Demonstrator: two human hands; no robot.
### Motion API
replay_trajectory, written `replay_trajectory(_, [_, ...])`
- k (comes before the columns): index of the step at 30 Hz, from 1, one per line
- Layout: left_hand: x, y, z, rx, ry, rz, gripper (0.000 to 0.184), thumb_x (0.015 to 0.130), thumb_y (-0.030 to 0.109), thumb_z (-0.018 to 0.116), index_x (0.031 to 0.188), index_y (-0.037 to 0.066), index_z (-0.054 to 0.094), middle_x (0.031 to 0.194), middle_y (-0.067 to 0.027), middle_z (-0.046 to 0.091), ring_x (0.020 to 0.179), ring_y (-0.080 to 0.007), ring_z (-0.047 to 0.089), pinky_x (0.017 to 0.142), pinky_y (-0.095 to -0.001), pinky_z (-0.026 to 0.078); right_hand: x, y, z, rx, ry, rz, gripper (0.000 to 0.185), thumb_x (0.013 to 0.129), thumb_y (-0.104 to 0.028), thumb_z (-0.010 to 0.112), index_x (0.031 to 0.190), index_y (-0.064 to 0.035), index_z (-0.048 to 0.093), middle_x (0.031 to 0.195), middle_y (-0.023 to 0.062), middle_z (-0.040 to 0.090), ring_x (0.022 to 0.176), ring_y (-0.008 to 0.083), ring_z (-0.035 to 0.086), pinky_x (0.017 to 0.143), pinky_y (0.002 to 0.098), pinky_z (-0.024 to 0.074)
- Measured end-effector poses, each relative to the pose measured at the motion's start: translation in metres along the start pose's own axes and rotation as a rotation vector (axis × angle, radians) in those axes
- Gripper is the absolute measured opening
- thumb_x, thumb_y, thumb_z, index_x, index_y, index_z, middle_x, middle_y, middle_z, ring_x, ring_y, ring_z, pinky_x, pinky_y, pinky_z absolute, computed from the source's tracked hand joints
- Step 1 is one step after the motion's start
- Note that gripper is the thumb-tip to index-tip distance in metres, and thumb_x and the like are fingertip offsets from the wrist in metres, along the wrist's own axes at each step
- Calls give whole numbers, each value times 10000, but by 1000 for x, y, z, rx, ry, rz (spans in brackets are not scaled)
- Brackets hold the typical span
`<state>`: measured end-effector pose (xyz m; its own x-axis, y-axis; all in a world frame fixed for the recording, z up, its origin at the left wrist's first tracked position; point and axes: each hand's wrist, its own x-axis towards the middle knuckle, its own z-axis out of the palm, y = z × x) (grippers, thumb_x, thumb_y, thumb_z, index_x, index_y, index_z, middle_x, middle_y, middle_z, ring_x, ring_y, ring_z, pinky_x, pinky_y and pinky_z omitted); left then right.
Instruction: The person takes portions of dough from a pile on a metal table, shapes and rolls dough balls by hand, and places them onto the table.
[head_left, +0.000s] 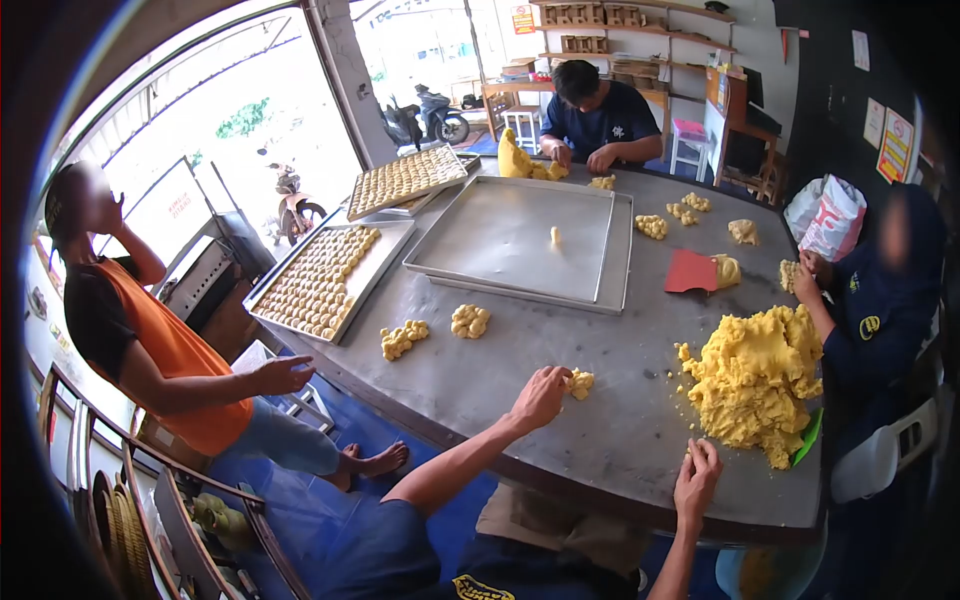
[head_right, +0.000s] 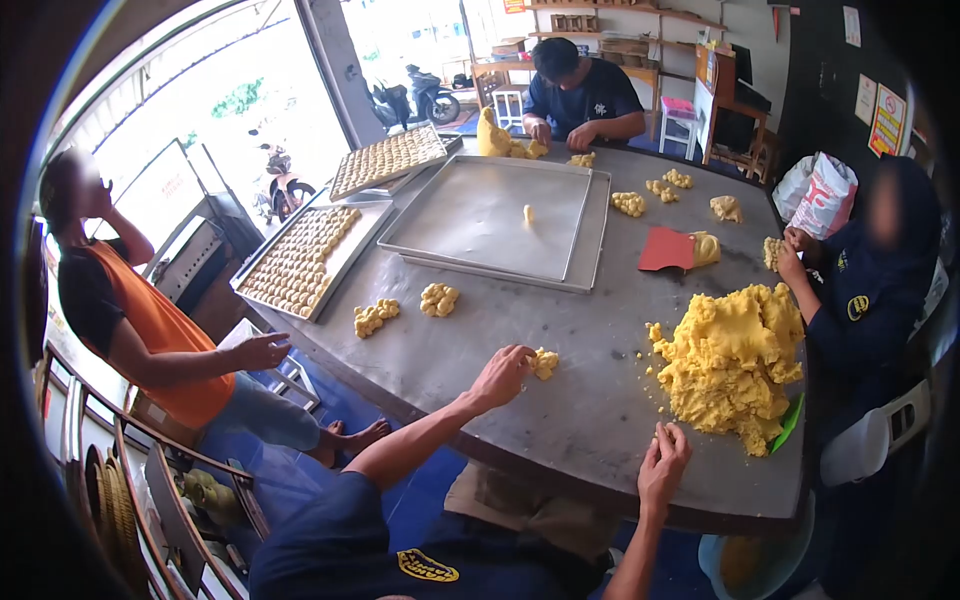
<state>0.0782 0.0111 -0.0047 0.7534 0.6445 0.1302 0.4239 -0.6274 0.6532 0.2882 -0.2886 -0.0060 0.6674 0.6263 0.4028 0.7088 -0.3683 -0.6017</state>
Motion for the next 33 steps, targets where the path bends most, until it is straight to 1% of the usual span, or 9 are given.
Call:
replay_trajectory(4, [-15, 33, -11, 288, 148, 19, 416, 883, 208, 684, 1267, 93, 570, 1180, -153, 581, 1176, -339, 515, 1008, -431, 423, 1, 0, 3, 17, -9, 11, 322, 894, 22, 612, 1208, -4, 680, 1260, 137, 570, 1141, 327, 521, 980, 416, 455])
replay_trajectory(8, [6, 11, -1, 222, 147, 77, 371, 897, 242, 686, 1208, 63, 595, 1054, -132, 644, 998, -266, 620, 885, -387, 496, 0, -6, -2, -5, -9, 22, 314, 895, 20, 612, 1201, 2, 681, 1260, 139, 570, 1134, 332, 520, 979, 423, 454])
replay_trajectory(12, [14, 25, -21, -468, 79, -300, 189, 944, 151, 611, 1074, 24, 662, 852, -110, 706, 655, -161, 650, 615, -346, 535, -2, 0, 0, 22, 3, 7, 307, 900, 15, 615, 1199, -3, 683, 1258, 134, 572, 1135, 334, 516, 971, 427, 456])
replay_trajectory(14, [22, -13, -10, -672, 137, -205, 205, 946, 154, 610, 1089, 22, 676, 844, -103, 702, 684, -153, 655, 649, -340, 540, -1, 0, 1, 18, -3, 12, 307, 906, 12, 620, 1205, -15, 683, 1257, 122, 576, 1145, 326, 514, 959, 414, 466])
replay_trajectory(20, [9, -13, -15, -146, 263, -123, 229, 976, 186, 601, 1096, 17, 697, 816, -91, 700, 663, -126, 646, 632, -314, 525, 0, -2, 0, 25, -10, 10, 314, 891, 17, 614, 1198, 6, 681, 1255, 144, 570, 1136, 342, 509, 989, 437, 446])
replay_trajectory(26, [19, 13, -33, -340, 147, -260, 225, 961, 205, 642, 1075, 28, 719, 877, -110, 701, 714, -132, 654, 629, -308, 515, 0, 0, 1, 10, -4, 9, 306, 897, 16, 625, 1196, -3, 686, 1242, 123, 583, 1129, 322, 522, 969, 413, 460])
replay_trajectory(29, [32, -19, -5, -214, 280, -96, 241, 942, 246, 679, 1032, 25, 711, 890, -126, 699, 729, -165, 670, 645, -322, 526, 0, 0, 0, 36, -7, 16, 310, 890, 9, 622, 1194, 0, 685, 1246, 139, 578, 1147, 342, 514, 996, 434, 439])
replay_trajectory(32, [24, -9, 5, -149, 463, -114, 271, 920, 285, 709, 973, 19, 688, 910, -145, 701, 764, -216, 690, 675, -349, 541, 0, -6, -2, 49, 6, 27, 309, 889, 6, 624, 1190, -13, 690, 1236, 143, 583, 1134, 343, 518, 997, 433, 434])
replay_trajectory(33, [22, -7, 3, -218, 426, -175, 264, 890, 271, 726, 937, 18, 665, 924, -162, 704, 810, -287, 705, 737, -387, 553, 0, -3, 0, 70, 2, 47, 308, 890, -6, 627, 1190, -25, 692, 1227, 146, 585, 1121, 344, 520, 990, 434, 436])
